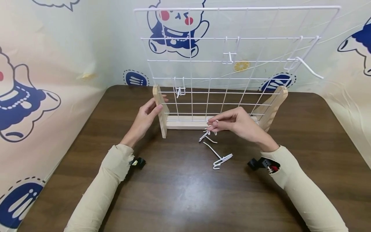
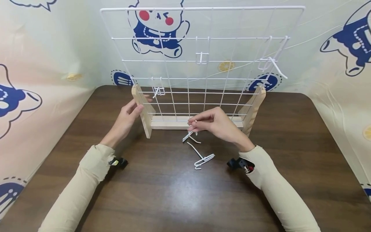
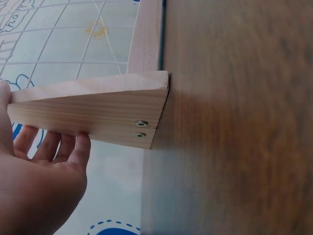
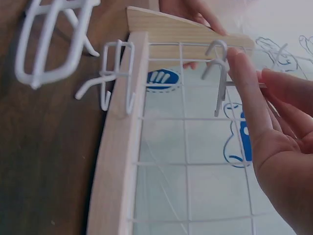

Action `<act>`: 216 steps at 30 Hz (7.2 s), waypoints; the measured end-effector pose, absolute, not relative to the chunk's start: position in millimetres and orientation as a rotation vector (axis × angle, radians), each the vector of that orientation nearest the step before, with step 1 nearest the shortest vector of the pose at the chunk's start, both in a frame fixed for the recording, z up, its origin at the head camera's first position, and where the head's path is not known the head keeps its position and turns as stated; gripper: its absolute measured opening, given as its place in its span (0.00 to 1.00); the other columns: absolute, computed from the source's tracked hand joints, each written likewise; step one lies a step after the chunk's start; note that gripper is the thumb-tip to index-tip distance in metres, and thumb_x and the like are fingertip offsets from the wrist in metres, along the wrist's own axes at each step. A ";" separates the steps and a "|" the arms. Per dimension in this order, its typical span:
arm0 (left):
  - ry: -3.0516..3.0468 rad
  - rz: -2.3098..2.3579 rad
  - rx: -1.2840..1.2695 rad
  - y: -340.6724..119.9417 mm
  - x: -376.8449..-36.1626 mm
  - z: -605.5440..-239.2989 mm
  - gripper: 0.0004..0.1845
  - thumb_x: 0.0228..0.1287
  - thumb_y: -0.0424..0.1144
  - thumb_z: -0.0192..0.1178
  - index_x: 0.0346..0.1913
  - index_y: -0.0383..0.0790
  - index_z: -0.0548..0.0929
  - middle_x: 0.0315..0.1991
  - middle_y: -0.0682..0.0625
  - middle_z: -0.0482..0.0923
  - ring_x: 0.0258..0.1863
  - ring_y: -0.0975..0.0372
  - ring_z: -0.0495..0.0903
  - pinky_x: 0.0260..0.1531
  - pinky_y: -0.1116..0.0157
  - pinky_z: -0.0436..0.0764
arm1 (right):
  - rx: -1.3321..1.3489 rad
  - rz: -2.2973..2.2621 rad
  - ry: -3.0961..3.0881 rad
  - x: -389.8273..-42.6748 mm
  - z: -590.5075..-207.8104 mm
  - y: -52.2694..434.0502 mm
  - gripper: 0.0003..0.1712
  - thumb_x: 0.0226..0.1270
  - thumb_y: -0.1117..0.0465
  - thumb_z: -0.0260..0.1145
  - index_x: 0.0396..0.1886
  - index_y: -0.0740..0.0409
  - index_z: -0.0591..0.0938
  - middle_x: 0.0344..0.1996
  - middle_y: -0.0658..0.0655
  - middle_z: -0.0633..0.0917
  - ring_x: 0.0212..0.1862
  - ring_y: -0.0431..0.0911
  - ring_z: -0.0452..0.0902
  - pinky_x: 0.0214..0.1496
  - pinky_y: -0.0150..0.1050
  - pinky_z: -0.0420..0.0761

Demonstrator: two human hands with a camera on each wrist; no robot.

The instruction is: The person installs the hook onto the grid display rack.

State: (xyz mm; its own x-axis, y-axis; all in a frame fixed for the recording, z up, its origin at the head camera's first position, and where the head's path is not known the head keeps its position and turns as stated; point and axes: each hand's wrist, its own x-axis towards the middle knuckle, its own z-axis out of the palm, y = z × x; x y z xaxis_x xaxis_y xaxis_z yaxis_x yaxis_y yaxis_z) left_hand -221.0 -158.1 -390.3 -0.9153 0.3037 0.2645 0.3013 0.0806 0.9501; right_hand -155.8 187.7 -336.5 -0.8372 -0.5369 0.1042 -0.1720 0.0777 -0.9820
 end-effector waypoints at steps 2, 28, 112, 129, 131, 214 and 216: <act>2.310 2.027 0.645 -157.8 -220.9 -389.8 0.23 0.76 0.43 0.53 0.70 0.46 0.72 0.66 0.47 0.73 0.67 0.50 0.69 0.66 0.51 0.68 | -0.707 -1.838 2.099 -155.8 -332.7 191.0 0.13 0.69 0.73 0.63 0.50 0.74 0.83 0.41 0.67 0.88 0.42 0.55 0.88 0.44 0.47 0.84; 2.295 2.016 0.635 -155.8 -216.9 -380.0 0.24 0.77 0.39 0.52 0.71 0.36 0.68 0.66 0.39 0.72 0.68 0.48 0.68 0.66 0.46 0.66 | -0.683 -2.031 2.277 -152.7 -324.0 194.2 0.06 0.64 0.70 0.69 0.39 0.71 0.86 0.23 0.63 0.83 0.22 0.46 0.77 0.25 0.34 0.79; 2.277 2.018 0.626 -145.7 -206.6 -369.0 0.22 0.76 0.39 0.52 0.68 0.40 0.72 0.63 0.41 0.75 0.65 0.44 0.69 0.64 0.48 0.70 | -1.003 -2.666 2.690 -155.5 -290.4 154.4 0.05 0.61 0.79 0.67 0.33 0.81 0.80 0.31 0.72 0.87 0.30 0.48 0.87 0.34 0.39 0.85; 2.311 2.010 0.587 -157.4 -204.3 -368.8 0.23 0.76 0.38 0.52 0.70 0.38 0.71 0.66 0.38 0.72 0.67 0.48 0.69 0.65 0.47 0.68 | -1.079 -2.604 2.624 -170.0 -311.8 136.3 0.04 0.61 0.77 0.68 0.34 0.78 0.80 0.38 0.67 0.88 0.36 0.52 0.88 0.41 0.43 0.85; 2.307 2.011 0.591 -156.1 -204.5 -369.5 0.22 0.76 0.37 0.51 0.70 0.37 0.70 0.65 0.37 0.72 0.67 0.47 0.69 0.65 0.46 0.68 | -1.076 -2.601 2.628 -168.5 -310.3 137.3 0.05 0.62 0.77 0.67 0.36 0.77 0.82 0.39 0.67 0.88 0.36 0.52 0.88 0.41 0.43 0.85; 2.318 1.977 0.585 -152.5 -206.5 -367.7 0.24 0.77 0.38 0.51 0.71 0.39 0.69 0.68 0.41 0.70 0.67 0.51 0.69 0.66 0.50 0.68 | -1.062 -0.899 2.642 -124.8 -343.1 179.2 0.03 0.67 0.65 0.68 0.35 0.54 0.86 0.29 0.47 0.86 0.31 0.34 0.78 0.34 0.34 0.80; 2.321 1.977 0.583 -152.7 -206.2 -367.7 0.23 0.77 0.37 0.51 0.71 0.39 0.69 0.68 0.40 0.70 0.67 0.51 0.70 0.65 0.51 0.68 | -1.038 -0.883 2.610 -125.9 -350.1 179.1 0.03 0.68 0.64 0.67 0.33 0.53 0.85 0.27 0.47 0.86 0.29 0.34 0.77 0.33 0.34 0.79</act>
State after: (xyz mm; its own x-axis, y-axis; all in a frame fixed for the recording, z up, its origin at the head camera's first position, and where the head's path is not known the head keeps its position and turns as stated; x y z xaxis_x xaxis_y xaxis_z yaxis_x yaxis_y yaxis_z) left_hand -206.2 -152.7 -367.7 -0.9289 0.3044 0.2111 0.2568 0.1185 0.9592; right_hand -125.9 179.1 -350.1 -0.7345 -0.6777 0.0356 -0.5601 0.5757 -0.5957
